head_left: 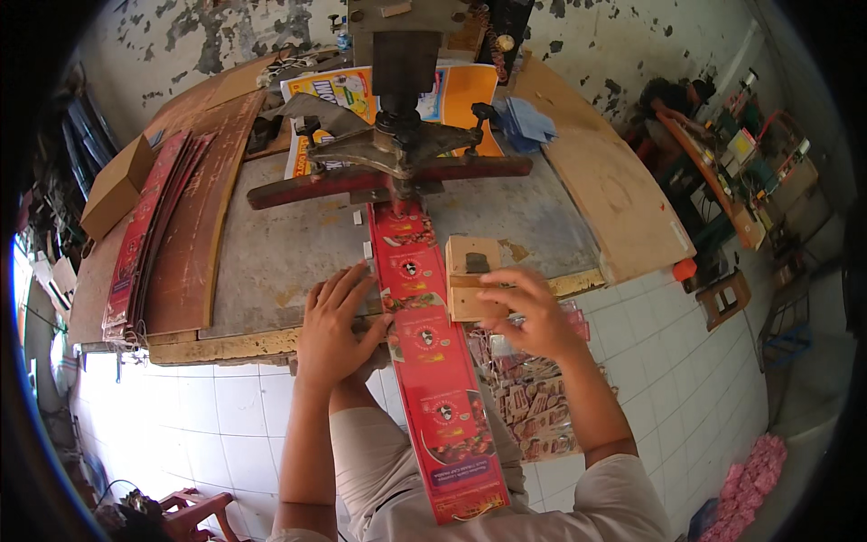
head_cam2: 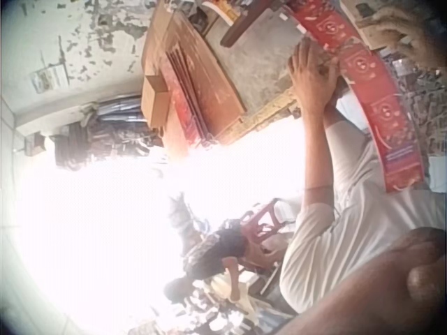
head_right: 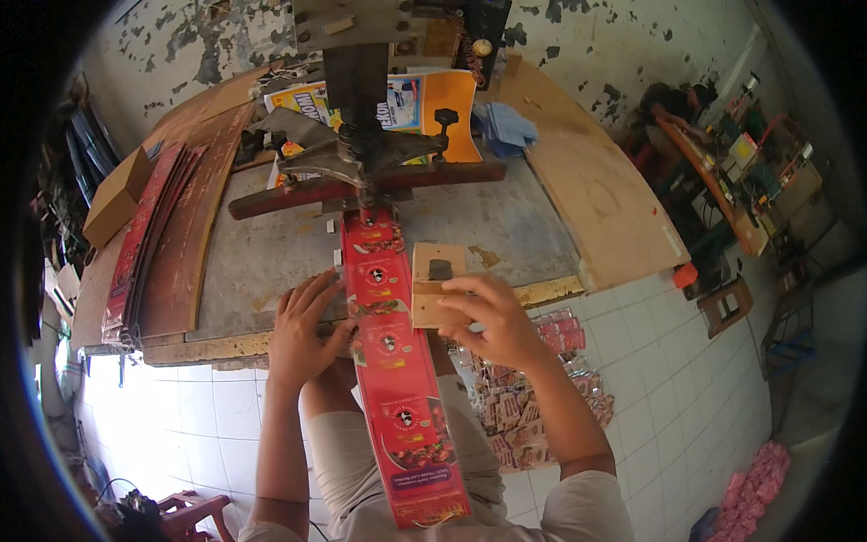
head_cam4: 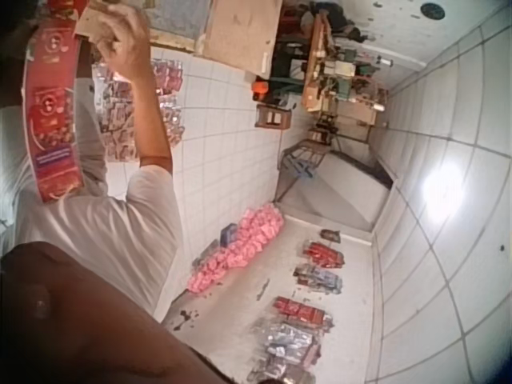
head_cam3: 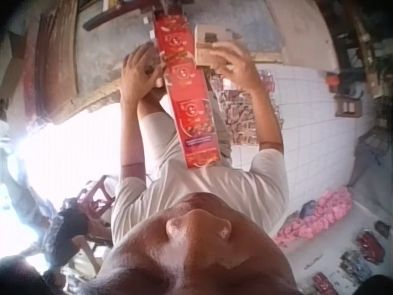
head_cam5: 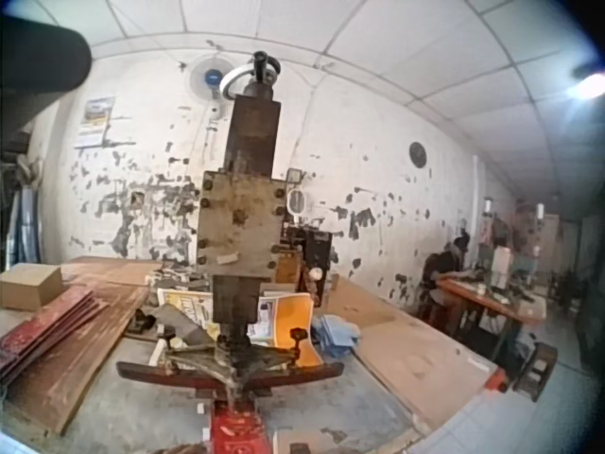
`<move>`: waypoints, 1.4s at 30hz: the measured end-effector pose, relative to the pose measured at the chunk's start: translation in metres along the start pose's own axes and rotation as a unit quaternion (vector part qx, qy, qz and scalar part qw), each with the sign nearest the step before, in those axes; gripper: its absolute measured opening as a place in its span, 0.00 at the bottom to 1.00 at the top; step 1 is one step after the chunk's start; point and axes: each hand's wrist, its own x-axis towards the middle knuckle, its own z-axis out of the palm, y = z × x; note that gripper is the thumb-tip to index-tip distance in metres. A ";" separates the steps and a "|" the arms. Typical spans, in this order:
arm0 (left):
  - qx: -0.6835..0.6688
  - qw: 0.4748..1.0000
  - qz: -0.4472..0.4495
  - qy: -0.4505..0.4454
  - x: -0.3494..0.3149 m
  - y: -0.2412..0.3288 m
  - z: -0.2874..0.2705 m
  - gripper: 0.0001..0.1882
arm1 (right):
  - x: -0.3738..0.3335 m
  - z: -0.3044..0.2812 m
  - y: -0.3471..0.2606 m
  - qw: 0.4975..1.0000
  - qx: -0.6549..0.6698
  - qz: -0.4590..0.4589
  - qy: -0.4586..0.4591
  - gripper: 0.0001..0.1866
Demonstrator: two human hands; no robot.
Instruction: The person seals several long red packaging strips using a small wooden hand-sealer on a workbench. The person aligns each strip under the machine, applies pressure with the wooden tool, and then sets the sealed strip aside.
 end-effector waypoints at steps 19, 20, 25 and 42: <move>-0.023 0.999 0.005 0.024 -0.002 -0.002 0.005 0.32 | 0.043 -0.048 0.137 0.945 -0.290 -0.003 -0.150 0.07; -0.020 0.999 0.006 0.025 -0.002 -0.003 0.005 0.32 | 0.042 -0.045 0.137 0.943 -0.300 -0.015 -0.140 0.07; -0.031 0.999 0.006 0.025 -0.001 -0.002 0.005 0.32 | 0.040 -0.041 0.145 0.951 -0.297 -0.008 -0.086 0.07; -0.042 0.999 0.007 0.016 0.000 -0.001 0.003 0.31 | 0.074 -0.002 0.032 0.991 0.039 0.111 -0.070 0.26</move>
